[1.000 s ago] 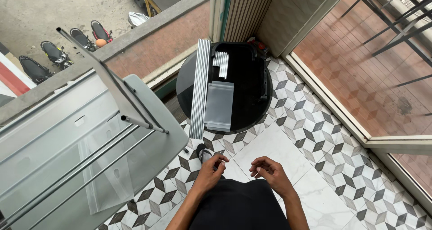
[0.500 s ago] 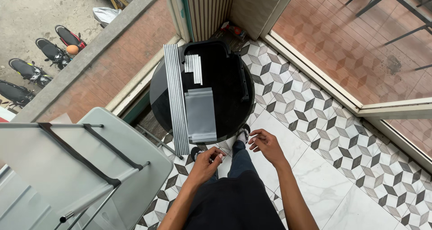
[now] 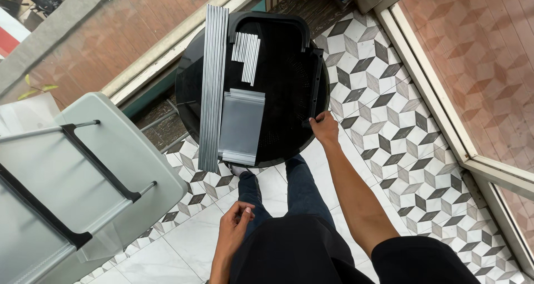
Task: The person assembles a metal-framed drying rack by inserting metal rods into black plastic sleeves and attaching translucent plastic sheets to the frame. The person repeatedly picks parts from a black bin, aligns them with the frame, and secures them in place.
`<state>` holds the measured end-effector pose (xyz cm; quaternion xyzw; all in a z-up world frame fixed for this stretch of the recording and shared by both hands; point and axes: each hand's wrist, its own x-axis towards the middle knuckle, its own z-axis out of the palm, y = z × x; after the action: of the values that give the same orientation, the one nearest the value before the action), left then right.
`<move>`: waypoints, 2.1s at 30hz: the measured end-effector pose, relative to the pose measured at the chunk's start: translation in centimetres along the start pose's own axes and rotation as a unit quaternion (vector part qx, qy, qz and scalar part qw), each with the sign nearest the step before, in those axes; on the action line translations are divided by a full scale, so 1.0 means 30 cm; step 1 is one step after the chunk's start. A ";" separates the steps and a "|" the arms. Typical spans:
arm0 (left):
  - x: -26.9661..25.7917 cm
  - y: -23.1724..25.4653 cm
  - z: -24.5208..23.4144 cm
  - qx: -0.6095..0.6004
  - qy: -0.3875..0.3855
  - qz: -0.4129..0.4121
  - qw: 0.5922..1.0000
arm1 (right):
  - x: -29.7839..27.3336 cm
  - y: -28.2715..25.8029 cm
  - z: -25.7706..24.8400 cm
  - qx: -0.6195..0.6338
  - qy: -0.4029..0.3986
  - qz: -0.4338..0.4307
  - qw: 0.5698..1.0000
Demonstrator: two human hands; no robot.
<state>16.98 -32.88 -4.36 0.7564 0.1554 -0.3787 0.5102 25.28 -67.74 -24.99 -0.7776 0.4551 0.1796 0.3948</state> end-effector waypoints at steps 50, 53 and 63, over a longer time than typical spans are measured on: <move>-0.587 -0.577 -0.567 -0.125 0.218 0.192 0.949 | -1.615 -0.914 0.176 0.429 -0.374 -0.500 0.653; -0.590 -0.491 -0.647 -0.117 0.223 0.223 0.942 | -1.653 -1.041 0.220 0.364 -0.284 -0.568 0.681; -0.564 -0.065 -0.910 -0.106 0.250 0.394 0.878 | -1.642 -1.298 0.419 0.212 -0.083 -0.704 0.673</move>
<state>15.81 -5.18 12.00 0.7664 0.0063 0.0740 0.6381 33.68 -19.40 16.17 -0.7450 -0.2358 -0.1884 0.5948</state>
